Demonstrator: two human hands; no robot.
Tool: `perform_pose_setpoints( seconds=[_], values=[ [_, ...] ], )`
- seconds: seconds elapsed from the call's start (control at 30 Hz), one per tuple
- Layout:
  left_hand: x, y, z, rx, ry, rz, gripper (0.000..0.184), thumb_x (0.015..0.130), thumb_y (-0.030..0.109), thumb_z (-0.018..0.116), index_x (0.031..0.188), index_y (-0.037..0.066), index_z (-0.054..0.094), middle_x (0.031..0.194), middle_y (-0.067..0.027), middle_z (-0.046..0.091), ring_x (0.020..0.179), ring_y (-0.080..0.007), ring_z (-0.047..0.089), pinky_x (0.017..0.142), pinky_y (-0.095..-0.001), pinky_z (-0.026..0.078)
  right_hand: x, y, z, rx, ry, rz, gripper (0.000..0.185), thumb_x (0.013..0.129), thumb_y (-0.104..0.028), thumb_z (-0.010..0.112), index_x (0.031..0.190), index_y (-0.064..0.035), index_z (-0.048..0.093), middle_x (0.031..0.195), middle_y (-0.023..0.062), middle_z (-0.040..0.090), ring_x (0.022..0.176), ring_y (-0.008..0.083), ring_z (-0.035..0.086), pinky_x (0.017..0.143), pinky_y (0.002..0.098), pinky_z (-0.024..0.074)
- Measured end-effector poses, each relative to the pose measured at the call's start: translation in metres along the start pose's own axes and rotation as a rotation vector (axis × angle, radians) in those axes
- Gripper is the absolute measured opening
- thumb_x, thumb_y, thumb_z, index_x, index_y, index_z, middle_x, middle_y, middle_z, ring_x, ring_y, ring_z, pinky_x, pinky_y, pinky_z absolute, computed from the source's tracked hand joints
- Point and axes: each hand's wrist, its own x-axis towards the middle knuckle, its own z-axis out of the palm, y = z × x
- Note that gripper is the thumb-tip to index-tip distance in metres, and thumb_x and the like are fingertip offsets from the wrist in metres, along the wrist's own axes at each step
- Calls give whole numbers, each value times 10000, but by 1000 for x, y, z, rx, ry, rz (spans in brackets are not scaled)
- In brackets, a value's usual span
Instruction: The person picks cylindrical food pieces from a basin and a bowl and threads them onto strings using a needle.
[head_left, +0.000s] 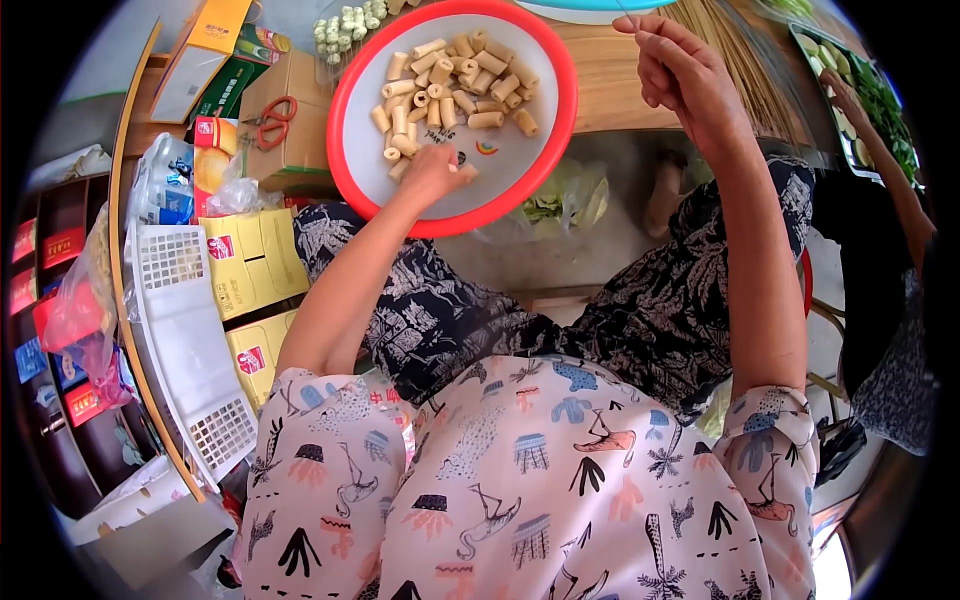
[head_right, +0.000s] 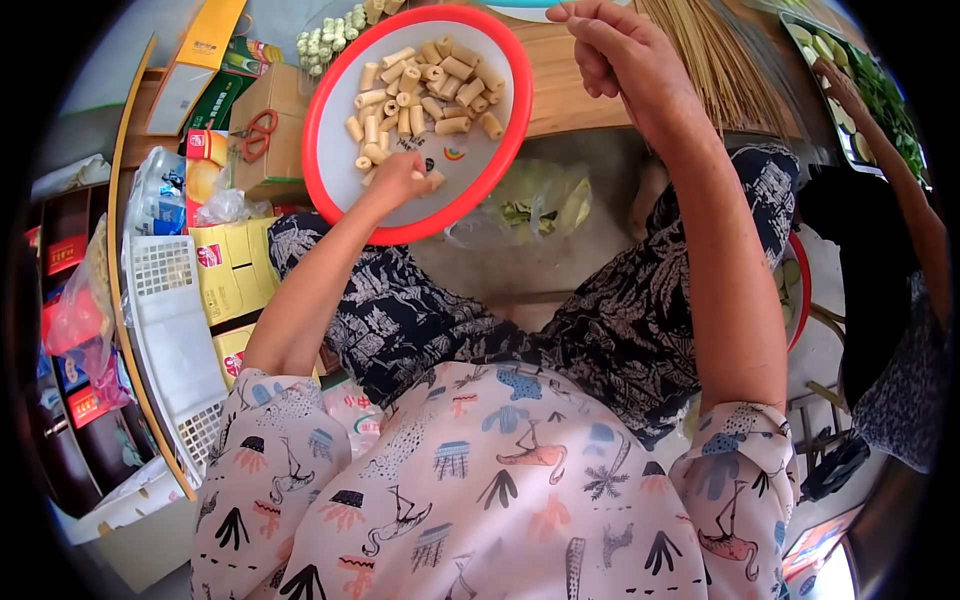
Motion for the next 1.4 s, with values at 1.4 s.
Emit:
perform_pose_setpoints(
  seconds=[1.4],
  values=[
    [203, 145, -165, -1804, 0, -41, 426, 938, 537, 442, 793, 139, 483, 597, 5, 433, 520, -133, 406, 426, -243, 319, -5, -23, -12, 159, 150, 87, 233, 947, -168, 506, 1113, -17, 567, 594, -55, 376, 488, 40, 341, 449, 198, 274]
  ],
)
